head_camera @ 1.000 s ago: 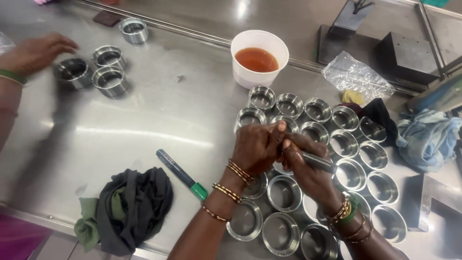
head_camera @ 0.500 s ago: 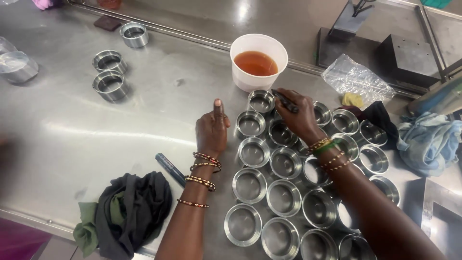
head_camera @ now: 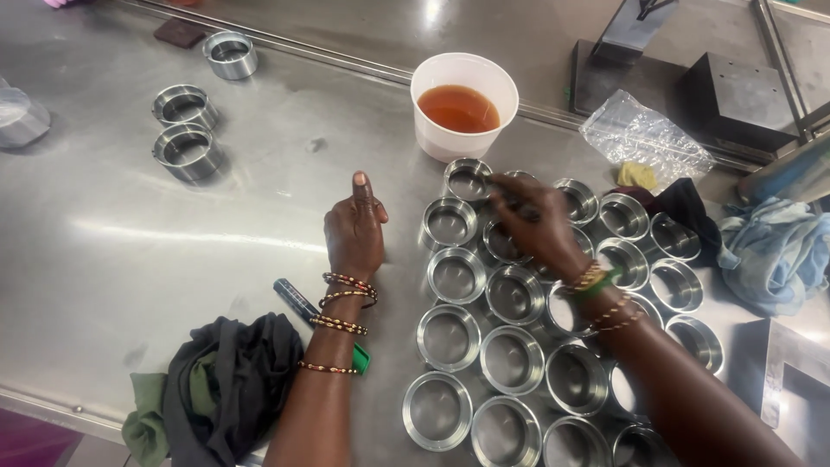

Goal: The recorder is inspecting metal rings using a go/no-go gauge and marking them with a marker.

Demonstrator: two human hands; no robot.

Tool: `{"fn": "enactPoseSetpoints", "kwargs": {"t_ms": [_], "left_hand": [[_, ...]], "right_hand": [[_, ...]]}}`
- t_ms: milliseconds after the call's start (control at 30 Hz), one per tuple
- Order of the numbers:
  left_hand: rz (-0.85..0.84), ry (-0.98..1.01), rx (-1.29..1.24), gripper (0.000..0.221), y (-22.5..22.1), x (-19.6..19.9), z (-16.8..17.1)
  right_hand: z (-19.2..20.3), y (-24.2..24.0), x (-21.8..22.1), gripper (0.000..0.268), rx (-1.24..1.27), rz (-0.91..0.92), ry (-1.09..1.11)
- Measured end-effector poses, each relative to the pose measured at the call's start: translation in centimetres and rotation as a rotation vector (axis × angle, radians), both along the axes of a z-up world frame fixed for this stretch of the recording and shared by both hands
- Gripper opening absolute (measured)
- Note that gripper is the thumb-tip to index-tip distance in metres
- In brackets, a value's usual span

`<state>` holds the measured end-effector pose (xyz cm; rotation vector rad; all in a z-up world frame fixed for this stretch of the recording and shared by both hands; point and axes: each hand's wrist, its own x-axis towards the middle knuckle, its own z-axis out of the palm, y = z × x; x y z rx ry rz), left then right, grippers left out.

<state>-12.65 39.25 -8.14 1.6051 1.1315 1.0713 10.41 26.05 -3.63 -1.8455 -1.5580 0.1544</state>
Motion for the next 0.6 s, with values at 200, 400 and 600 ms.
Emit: {"fn": "enactPoseSetpoints", "kwargs": {"t_ms": [200, 400, 600], "left_hand": [[-0.008, -0.011, 0.010, 0.092, 0.2, -0.3, 0.2], [-0.003, -0.003, -0.036, 0.092, 0.2, -0.6, 0.5], [0.032, 0.024, -0.033, 0.092, 0.3, -1.0, 0.8]], "right_hand": [[-0.5, -2.0, 5.2, 0.034, 0.024, -0.216, 0.106], [-1.9, -3.0, 5.0, 0.032, 0.135, -0.043, -0.106], [0.5, -6.2, 5.5, 0.033, -0.027, -0.113, 0.030]]}}
